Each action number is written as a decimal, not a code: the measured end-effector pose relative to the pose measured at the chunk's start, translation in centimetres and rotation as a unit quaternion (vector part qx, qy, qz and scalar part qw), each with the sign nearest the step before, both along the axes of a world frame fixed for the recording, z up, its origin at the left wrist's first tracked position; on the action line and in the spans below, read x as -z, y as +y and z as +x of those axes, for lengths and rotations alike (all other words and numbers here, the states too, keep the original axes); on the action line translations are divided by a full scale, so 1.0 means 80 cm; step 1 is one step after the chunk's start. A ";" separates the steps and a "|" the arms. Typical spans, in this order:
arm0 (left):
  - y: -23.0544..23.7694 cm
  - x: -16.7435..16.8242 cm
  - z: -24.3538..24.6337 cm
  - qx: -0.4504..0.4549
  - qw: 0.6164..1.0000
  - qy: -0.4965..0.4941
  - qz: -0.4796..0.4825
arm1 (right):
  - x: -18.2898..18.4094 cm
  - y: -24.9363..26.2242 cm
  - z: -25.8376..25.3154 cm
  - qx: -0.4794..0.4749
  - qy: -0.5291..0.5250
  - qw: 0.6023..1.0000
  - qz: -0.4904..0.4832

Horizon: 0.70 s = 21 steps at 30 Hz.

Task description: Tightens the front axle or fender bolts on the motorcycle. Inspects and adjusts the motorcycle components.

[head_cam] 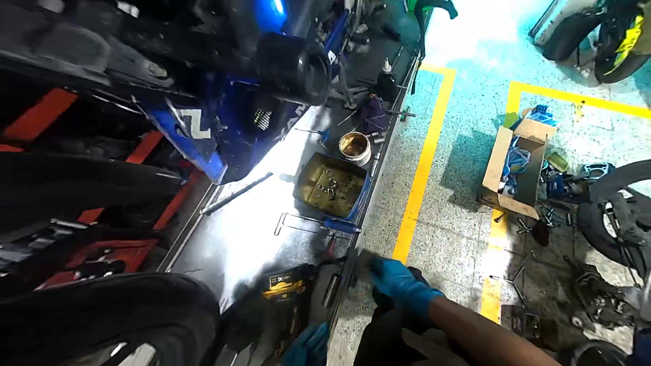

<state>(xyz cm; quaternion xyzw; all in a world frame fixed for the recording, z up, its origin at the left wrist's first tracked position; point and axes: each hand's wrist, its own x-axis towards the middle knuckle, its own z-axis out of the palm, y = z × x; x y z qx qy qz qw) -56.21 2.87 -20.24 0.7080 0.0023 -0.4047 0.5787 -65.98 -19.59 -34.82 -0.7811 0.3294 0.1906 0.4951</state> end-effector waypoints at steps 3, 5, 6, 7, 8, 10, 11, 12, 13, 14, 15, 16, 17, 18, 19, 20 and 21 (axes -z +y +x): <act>-0.023 0.037 0.008 0.017 0.998 0.015 -0.050 | -0.015 -0.026 -0.071 0.044 0.036 0.998 -0.023; -0.042 0.047 0.004 -0.008 0.999 0.029 -0.042 | -0.015 -0.047 -0.114 0.081 0.069 0.993 -0.041; -0.050 0.047 0.004 -0.018 0.998 0.029 -0.043 | -0.012 -0.061 -0.129 0.110 0.086 0.989 -0.049; -0.057 0.043 0.003 -0.026 0.998 0.026 -0.048 | -0.006 -0.075 -0.139 0.144 0.099 0.983 -0.050; -0.062 0.039 0.002 -0.031 0.998 0.021 -0.050 | 0.000 -0.090 -0.144 0.179 0.097 0.978 -0.048; -0.070 0.037 0.000 -0.041 0.998 0.015 -0.052 | 0.007 -0.121 -0.136 0.219 0.065 0.972 -0.049; -0.074 0.040 -0.001 -0.048 0.997 0.014 -0.050 | 0.009 -0.140 -0.123 0.222 0.048 0.972 -0.052; -0.080 0.044 0.000 -0.057 0.997 0.015 -0.045 | 0.008 -0.159 -0.106 0.218 0.034 0.974 -0.052; -0.088 0.048 0.002 -0.066 0.997 0.016 -0.036 | 0.009 -0.181 -0.086 0.210 0.020 0.976 -0.055; -0.098 0.052 0.004 -0.077 0.997 0.017 -0.025 | 0.010 -0.204 -0.064 0.202 0.003 0.977 -0.062; -0.112 0.053 0.007 -0.087 0.996 0.014 -0.011 | 0.010 -0.229 -0.041 0.196 -0.020 0.977 -0.076; -0.129 0.053 0.011 -0.097 0.995 0.010 0.001 | 0.009 -0.257 -0.015 0.191 -0.054 0.976 -0.094; -0.146 0.050 0.013 -0.107 0.994 0.002 0.010 | 0.006 -0.283 0.011 0.183 -0.093 0.972 -0.116; -0.163 0.045 0.013 -0.115 0.993 -0.009 0.018 | 0.000 -0.304 0.036 0.174 -0.131 0.966 -0.137; -0.182 0.038 0.014 -0.120 0.992 -0.024 0.013 | -0.009 -0.324 0.065 0.163 -0.168 0.958 -0.164; -0.208 0.026 0.012 -0.121 0.992 -0.041 0.011 | -0.023 -0.346 0.099 0.143 -0.206 0.948 -0.196; -0.239 0.010 0.008 -0.128 0.990 -0.055 0.020 | -0.039 -0.366 0.137 0.110 -0.239 0.938 -0.227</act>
